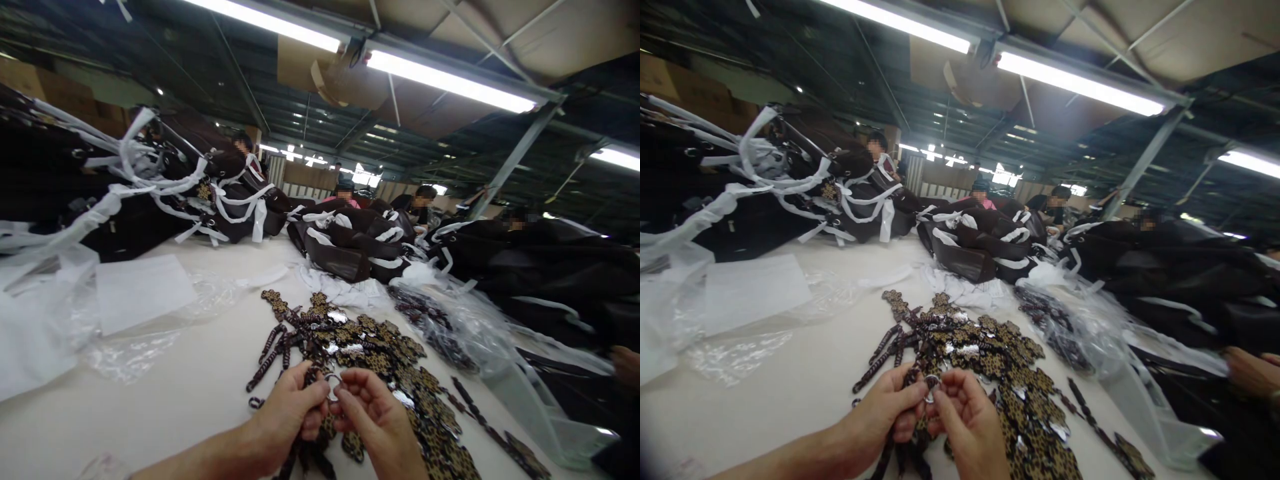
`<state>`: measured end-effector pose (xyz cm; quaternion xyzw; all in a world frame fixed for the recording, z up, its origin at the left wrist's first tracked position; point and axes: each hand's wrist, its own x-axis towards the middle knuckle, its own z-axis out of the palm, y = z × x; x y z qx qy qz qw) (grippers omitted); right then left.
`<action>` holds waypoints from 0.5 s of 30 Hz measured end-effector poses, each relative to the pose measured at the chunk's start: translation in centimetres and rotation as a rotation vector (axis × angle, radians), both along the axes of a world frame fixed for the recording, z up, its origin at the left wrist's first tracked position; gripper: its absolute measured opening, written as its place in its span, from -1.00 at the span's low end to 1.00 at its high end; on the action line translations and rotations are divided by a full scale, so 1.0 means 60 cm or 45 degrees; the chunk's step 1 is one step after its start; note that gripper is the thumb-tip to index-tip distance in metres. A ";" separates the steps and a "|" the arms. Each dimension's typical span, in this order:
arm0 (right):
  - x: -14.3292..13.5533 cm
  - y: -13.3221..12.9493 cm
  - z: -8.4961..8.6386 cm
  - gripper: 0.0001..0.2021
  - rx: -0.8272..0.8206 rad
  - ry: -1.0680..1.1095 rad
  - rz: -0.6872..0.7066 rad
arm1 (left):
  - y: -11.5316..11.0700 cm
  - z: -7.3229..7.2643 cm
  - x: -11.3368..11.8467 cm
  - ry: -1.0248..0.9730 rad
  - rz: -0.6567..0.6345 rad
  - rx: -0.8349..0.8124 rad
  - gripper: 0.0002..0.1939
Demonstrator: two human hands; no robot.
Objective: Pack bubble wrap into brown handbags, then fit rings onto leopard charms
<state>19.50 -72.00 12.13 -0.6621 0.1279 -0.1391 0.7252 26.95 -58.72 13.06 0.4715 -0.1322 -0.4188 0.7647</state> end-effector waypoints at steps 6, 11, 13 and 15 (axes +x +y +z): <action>-0.012 0.003 -0.043 -0.66 0.005 -0.089 -0.118 | -0.003 -0.001 -0.007 0.070 -0.008 -0.028 -0.43; -0.016 -0.004 -0.027 -0.67 -0.001 -0.007 -0.037 | 0.000 0.000 0.002 -0.074 -0.071 -0.027 -0.48; -0.020 -0.006 -0.015 -0.67 0.032 0.010 0.001 | 0.002 0.002 0.005 -0.111 -0.082 -0.035 -0.52; -0.022 -0.006 -0.008 -0.66 0.076 0.007 0.027 | 0.004 0.004 0.007 -0.084 -0.103 -0.017 -0.56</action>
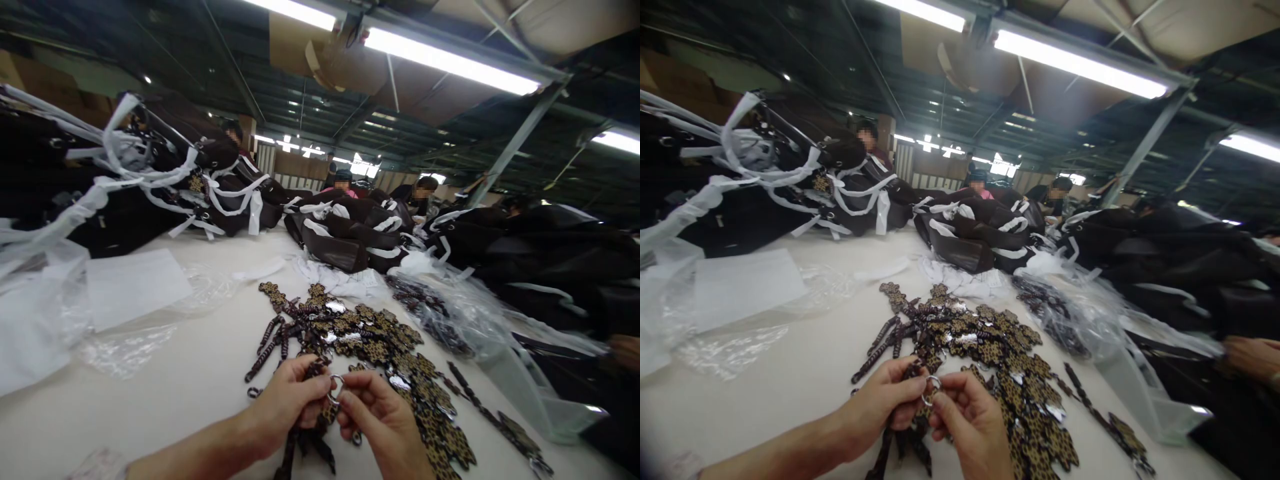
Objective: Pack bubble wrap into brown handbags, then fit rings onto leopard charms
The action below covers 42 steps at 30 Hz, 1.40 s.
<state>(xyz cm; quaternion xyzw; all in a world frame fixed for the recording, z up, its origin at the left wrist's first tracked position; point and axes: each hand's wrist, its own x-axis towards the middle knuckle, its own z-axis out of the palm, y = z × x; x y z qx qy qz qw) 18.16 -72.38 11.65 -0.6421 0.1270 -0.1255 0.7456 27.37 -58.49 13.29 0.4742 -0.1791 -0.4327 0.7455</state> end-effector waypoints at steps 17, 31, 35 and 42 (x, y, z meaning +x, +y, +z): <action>-0.007 0.003 -0.042 -0.79 -0.143 -0.126 -0.177 | 0.005 0.002 0.010 -0.483 0.077 0.264 -0.85; -0.045 -0.010 -0.044 -0.78 -0.944 -0.304 -0.126 | 0.007 0.005 -0.002 -0.056 -0.240 0.225 -0.81; -0.049 -0.015 -0.031 -0.75 -0.921 -0.276 -0.002 | 0.006 0.004 -0.005 -0.031 -0.260 0.241 -0.82; -0.048 -0.018 -0.002 -0.84 -1.040 -0.259 0.116 | 0.008 -0.005 -0.006 -0.049 -0.285 0.267 -0.78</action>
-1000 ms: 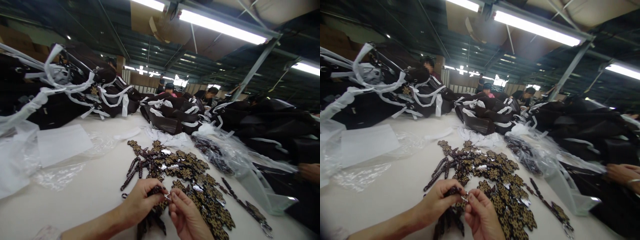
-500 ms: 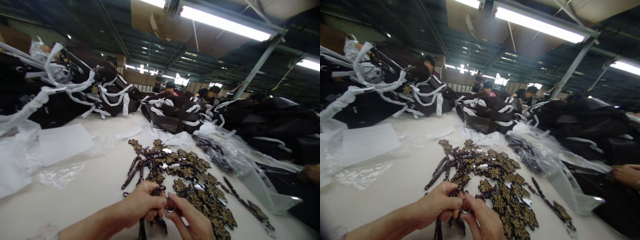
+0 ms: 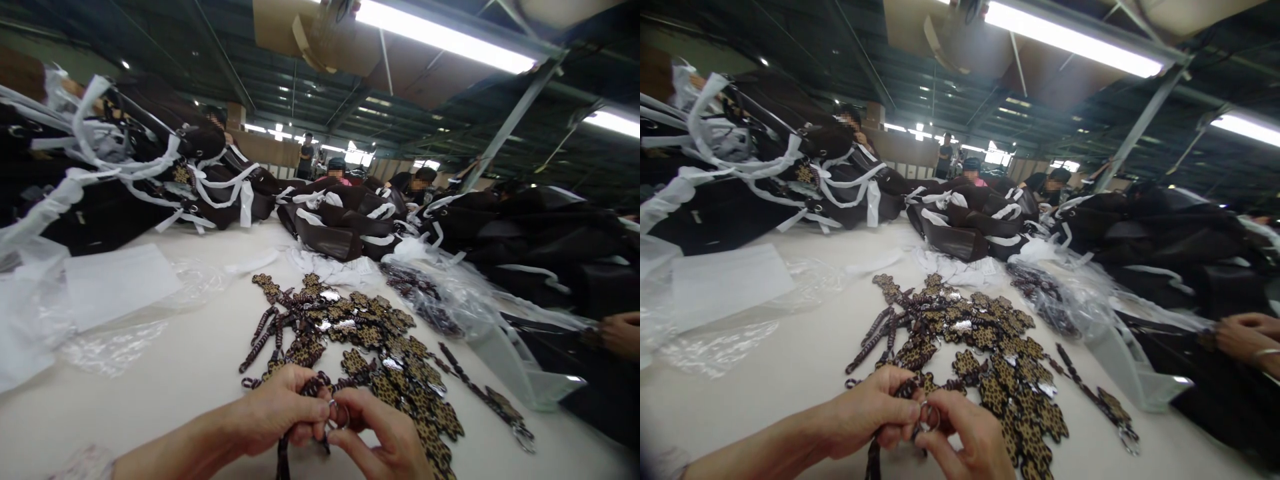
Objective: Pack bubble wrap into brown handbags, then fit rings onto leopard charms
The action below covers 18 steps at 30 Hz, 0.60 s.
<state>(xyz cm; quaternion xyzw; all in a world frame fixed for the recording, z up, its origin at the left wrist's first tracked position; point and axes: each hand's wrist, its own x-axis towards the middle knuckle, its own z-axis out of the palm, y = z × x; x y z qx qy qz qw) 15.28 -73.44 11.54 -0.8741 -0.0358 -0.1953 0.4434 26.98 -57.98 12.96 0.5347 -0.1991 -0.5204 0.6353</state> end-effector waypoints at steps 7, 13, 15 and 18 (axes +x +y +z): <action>0.004 0.008 -0.033 -0.74 0.121 -0.095 -0.213 | -0.006 0.000 0.003 0.110 0.061 -0.083 -0.69; 0.006 0.037 -0.076 -0.60 0.293 -0.214 -0.597 | -0.007 -0.002 0.002 0.254 0.120 -0.088 -0.59; 0.008 0.045 -0.078 -0.59 0.356 -0.220 -0.632 | -0.007 -0.004 0.000 0.265 0.132 -0.093 -0.59; 0.012 0.051 -0.071 -0.60 0.570 -0.212 -0.581 | -0.007 -0.008 -0.001 0.213 0.117 -0.112 -0.62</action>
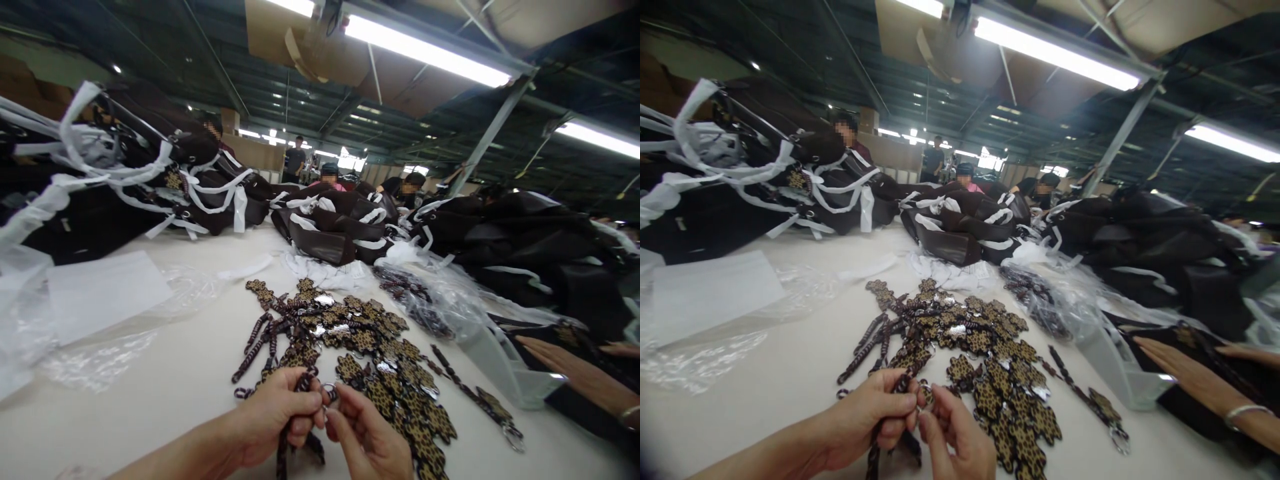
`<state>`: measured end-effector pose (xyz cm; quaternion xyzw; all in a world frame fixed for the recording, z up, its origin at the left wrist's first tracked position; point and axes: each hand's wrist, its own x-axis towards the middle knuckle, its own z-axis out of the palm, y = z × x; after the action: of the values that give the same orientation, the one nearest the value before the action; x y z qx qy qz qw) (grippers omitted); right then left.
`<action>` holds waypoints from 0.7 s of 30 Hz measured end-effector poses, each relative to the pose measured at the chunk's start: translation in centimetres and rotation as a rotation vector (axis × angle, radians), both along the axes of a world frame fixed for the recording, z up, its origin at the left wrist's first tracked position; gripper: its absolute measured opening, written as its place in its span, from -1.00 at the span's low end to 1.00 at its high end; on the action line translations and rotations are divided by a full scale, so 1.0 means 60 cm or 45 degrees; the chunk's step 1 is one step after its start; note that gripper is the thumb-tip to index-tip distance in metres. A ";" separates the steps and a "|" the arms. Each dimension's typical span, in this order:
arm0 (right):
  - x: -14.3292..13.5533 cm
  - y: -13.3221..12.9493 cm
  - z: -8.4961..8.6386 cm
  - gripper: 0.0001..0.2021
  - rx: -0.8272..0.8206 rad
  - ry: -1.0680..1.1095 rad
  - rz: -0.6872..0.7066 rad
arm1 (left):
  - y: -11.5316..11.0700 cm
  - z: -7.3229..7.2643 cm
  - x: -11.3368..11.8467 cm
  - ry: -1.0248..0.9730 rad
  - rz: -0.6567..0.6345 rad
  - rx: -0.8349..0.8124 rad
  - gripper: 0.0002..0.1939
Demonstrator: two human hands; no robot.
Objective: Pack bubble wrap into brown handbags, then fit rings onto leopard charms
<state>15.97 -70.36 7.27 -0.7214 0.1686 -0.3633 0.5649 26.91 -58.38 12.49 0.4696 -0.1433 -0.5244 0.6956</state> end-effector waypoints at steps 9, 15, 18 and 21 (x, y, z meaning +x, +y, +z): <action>-0.001 0.005 0.042 -0.61 0.611 0.104 0.241 | -0.001 0.006 0.005 -0.229 0.034 -0.035 -0.68; -0.009 -0.027 0.036 -0.81 -0.294 -0.027 0.385 | -0.004 0.014 -0.001 -0.085 0.083 0.070 -0.72; -0.011 -0.038 0.037 -0.84 -0.661 -0.027 0.348 | -0.002 0.016 -0.001 -0.068 0.036 0.085 -0.70; -0.007 -0.034 0.029 -0.88 -0.367 0.067 0.228 | 0.000 0.015 -0.001 -0.284 0.011 0.019 -0.68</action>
<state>15.54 -72.38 9.02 -0.8164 0.0645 -0.3130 0.4810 26.85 -58.41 13.39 0.5309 -0.2141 -0.4670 0.6740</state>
